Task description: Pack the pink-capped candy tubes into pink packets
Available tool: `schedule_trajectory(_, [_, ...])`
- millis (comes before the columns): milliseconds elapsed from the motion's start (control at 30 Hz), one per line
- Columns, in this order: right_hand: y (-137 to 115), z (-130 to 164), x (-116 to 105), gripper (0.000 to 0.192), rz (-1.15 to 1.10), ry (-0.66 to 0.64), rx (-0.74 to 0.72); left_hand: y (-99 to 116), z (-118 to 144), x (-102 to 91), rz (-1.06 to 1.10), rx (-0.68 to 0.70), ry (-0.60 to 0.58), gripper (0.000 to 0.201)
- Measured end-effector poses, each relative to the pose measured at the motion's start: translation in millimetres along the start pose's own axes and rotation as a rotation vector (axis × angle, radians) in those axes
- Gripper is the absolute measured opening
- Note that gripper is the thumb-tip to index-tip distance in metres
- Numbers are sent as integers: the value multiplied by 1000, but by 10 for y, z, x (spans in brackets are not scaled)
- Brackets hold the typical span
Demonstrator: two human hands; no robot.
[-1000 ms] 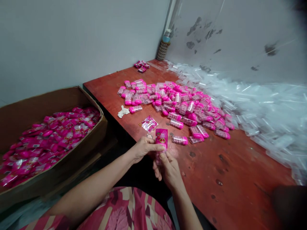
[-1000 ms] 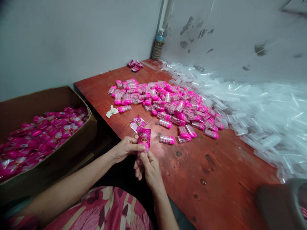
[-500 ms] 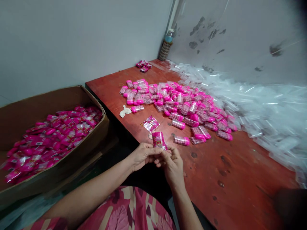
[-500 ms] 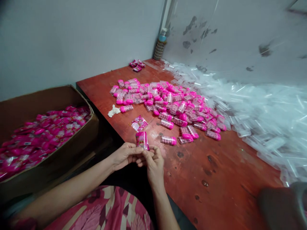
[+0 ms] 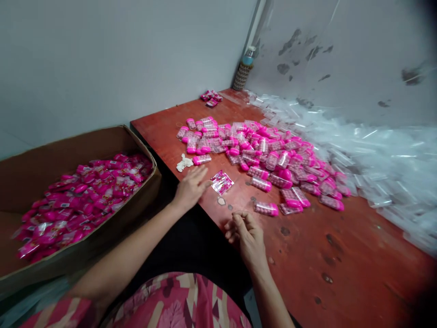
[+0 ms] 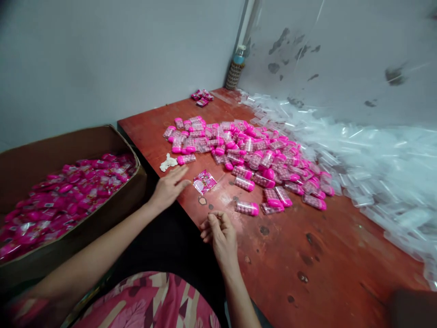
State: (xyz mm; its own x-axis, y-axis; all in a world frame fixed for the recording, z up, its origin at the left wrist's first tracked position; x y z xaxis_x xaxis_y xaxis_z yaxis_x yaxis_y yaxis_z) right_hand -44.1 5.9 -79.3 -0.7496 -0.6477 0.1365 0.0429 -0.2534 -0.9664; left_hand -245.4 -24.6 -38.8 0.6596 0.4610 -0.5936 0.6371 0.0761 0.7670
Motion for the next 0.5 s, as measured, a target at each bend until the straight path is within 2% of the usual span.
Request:
schedule_trajectory(100, [-34, 2, 12, 21, 59, -6, 0, 56, -160, 478, -313, 81, -165, 38])
schedule_trajectory(167, [-56, 0, -13, 20, 77, -10, 5, 61, -190, 642, -411, 111, -193, 33])
schedule_trajectory(267, [-97, -38, -82, 21, 92, 6, -5, 54, -183, 695, -447, 150, -163, 26])
schedule_trajectory(500, [-196, -274, -128, 17, 166, 67, -134, 165, -135, 639, -420, 301, -43, 17])
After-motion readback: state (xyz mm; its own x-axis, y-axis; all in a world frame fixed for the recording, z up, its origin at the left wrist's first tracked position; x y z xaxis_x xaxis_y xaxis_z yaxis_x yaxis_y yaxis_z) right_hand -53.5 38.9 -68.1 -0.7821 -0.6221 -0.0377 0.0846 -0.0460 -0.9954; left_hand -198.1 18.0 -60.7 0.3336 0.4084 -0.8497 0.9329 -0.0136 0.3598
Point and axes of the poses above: each hand's wrist, its own z-axis away from the middle knuckle, its own x-axis out of the palm, y = z × x, the point moved 7 cm from there along -z, towards the middle knuckle, and after that the axes turned 9 degrees about -y, right-handed, at the moved point
